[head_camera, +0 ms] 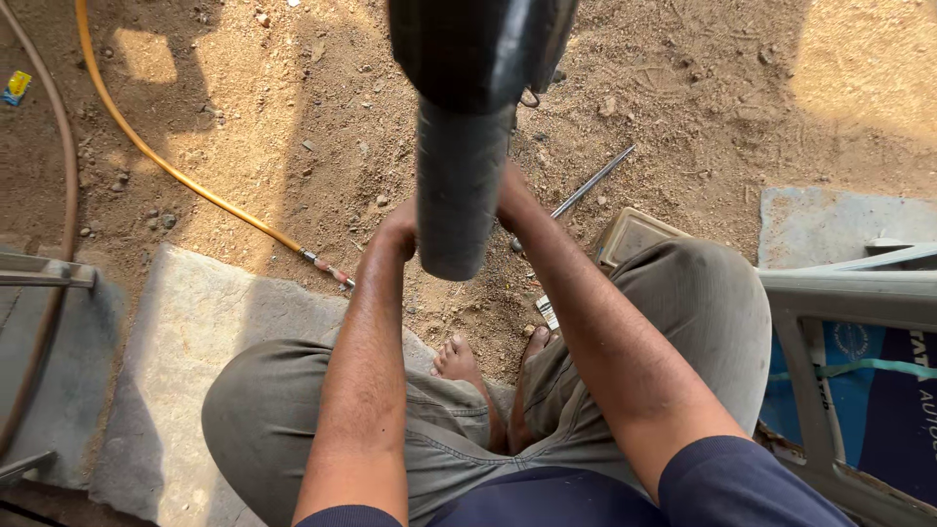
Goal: The person manipulates the rubber tire on a motorcycle wheel rim by hand and using a metal tire lever, then applies an air hose to the valve to inflate the tire.
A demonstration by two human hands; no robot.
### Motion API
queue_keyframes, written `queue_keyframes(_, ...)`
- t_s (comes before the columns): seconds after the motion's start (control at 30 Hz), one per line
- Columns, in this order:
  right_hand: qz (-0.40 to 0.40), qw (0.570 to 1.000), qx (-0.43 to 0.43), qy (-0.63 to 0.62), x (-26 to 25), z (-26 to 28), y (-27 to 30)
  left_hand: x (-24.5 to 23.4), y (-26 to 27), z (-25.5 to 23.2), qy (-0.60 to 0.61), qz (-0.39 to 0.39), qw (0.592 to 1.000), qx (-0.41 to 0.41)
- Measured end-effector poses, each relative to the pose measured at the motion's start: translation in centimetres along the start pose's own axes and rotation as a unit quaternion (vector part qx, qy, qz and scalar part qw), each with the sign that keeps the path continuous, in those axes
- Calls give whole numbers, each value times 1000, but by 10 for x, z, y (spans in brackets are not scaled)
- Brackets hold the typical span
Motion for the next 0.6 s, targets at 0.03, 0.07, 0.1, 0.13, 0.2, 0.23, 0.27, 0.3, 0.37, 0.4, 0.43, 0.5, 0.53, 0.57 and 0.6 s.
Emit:
queue_keyframes(0.03, 2, 999, 36, -23, 4, 1, 1, -6, 1, 3, 17, 4, 1000, 3)
queue_keyframes(0.07, 2, 996, 70, -51, 10, 0, 1, -13, 2, 7, 39, 6, 999, 7)
queue_keyframes(0.1, 0, 987, 114, -115, 17, -3, 0, -20, 3, 12, 70, -8, 997, 13)
queue_keyframes(0.13, -2, 984, 128, -124, 23, -6, -6, -29, 2, 15, 111, -24, 993, 27)
queue_keyframes(0.2, -7, 978, 154, -142, 34, -12, -19, -50, -1, 22, 205, -70, 975, 58)
queue_keyframes(0.23, -11, 974, 153, -165, 38, -16, -22, -59, -6, 25, 256, -92, 959, 78)
queue_keyframes(0.27, -16, 970, 152, -187, 42, -19, -23, -69, -9, 30, 296, -112, 944, 94)
queue_keyframes(0.3, -20, 966, 151, -209, 45, -20, -25, -79, -14, 33, 323, -127, 932, 102)
queue_keyframes(0.37, -25, 970, 149, -190, 50, -18, -29, -100, -22, 41, 369, -155, 909, 116)
queue_keyframes(0.4, -26, 972, 148, -179, 54, -15, -30, -111, -22, 48, 377, -167, 904, 115)
queue_keyframes(0.43, -33, 969, 156, -187, 57, -13, -30, -119, -25, 54, 391, -176, 896, 115)
queue_keyframes(0.5, -50, 964, 169, -201, 61, -11, -30, -134, -32, 65, 406, -185, 888, 111)
queue_keyframes(0.53, -51, 960, 166, -218, 63, -12, -30, -139, -36, 70, 414, -187, 884, 108)
queue_keyframes(0.57, -52, 957, 163, -236, 66, -12, -29, -145, -40, 74, 417, -188, 883, 107)
queue_keyframes(0.6, -54, 953, 159, -252, 67, -13, -31, -149, -45, 78, 419, -188, 883, 102)
Point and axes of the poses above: each hand's wrist, its own y-axis away from the middle knuckle, its own x-axis out of the palm, z = x × y, the point moved 1 cm from there along -y, towards the middle knuckle, and after that the axes turned 8 degrees about y, right-handed, at the moved point
